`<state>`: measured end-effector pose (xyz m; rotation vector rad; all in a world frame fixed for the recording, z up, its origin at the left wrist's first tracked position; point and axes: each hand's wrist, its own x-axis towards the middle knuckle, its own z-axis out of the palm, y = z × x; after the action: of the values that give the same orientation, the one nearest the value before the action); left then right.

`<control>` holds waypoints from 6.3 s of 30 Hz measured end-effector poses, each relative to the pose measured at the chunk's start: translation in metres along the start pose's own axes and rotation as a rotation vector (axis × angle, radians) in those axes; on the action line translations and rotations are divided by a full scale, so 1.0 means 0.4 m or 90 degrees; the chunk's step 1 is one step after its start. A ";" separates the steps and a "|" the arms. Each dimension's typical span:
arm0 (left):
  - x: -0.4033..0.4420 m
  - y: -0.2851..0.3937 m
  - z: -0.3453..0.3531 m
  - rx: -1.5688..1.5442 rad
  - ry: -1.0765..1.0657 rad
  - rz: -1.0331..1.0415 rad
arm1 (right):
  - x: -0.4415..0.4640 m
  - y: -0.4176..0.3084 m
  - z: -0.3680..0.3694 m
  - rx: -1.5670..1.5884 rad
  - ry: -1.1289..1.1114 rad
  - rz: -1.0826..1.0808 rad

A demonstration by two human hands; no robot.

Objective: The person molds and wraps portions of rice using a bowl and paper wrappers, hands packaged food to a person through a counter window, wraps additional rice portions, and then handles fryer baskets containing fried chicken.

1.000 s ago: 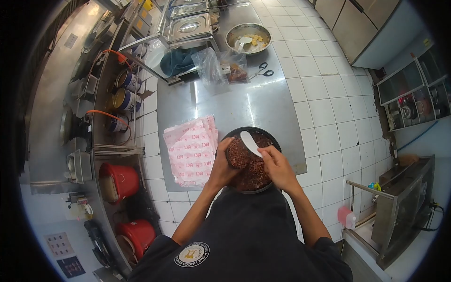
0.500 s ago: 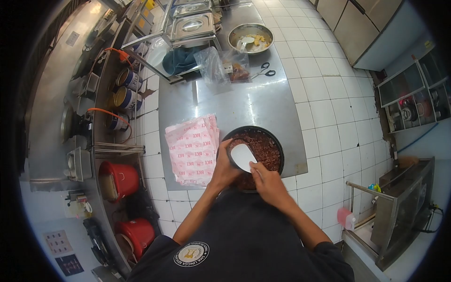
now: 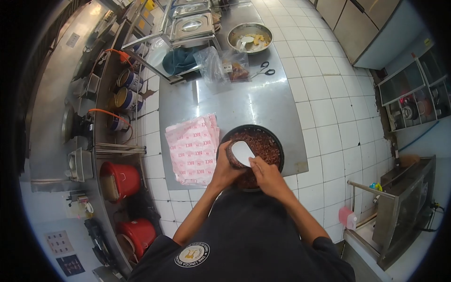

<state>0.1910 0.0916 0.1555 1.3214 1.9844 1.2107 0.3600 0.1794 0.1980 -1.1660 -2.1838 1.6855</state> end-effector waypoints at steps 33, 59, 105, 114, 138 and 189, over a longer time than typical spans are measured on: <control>-0.088 -0.011 -0.042 -0.246 0.074 0.037 | 0.012 -0.016 0.036 0.108 0.223 -0.074; -0.320 -0.596 -0.534 0.373 -0.136 0.089 | 0.257 -0.179 0.605 -0.276 0.387 -0.293; -0.268 -0.670 -0.642 0.228 -0.172 0.263 | 0.101 0.081 0.692 -0.417 0.128 -0.239; -0.298 -0.681 -0.654 0.094 -0.021 0.072 | 0.127 0.071 0.731 -0.311 0.164 -0.262; -0.198 -0.580 -0.477 0.314 0.007 0.274 | 0.293 0.074 0.757 0.100 0.490 0.167; -0.010 -0.654 -0.688 0.247 -0.164 0.178 | 0.308 -0.052 0.647 -0.364 0.258 -0.198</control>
<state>-0.1441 -0.0651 0.0694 1.8918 1.9517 0.7331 0.1251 0.0611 0.0827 -1.0719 -2.4618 0.6460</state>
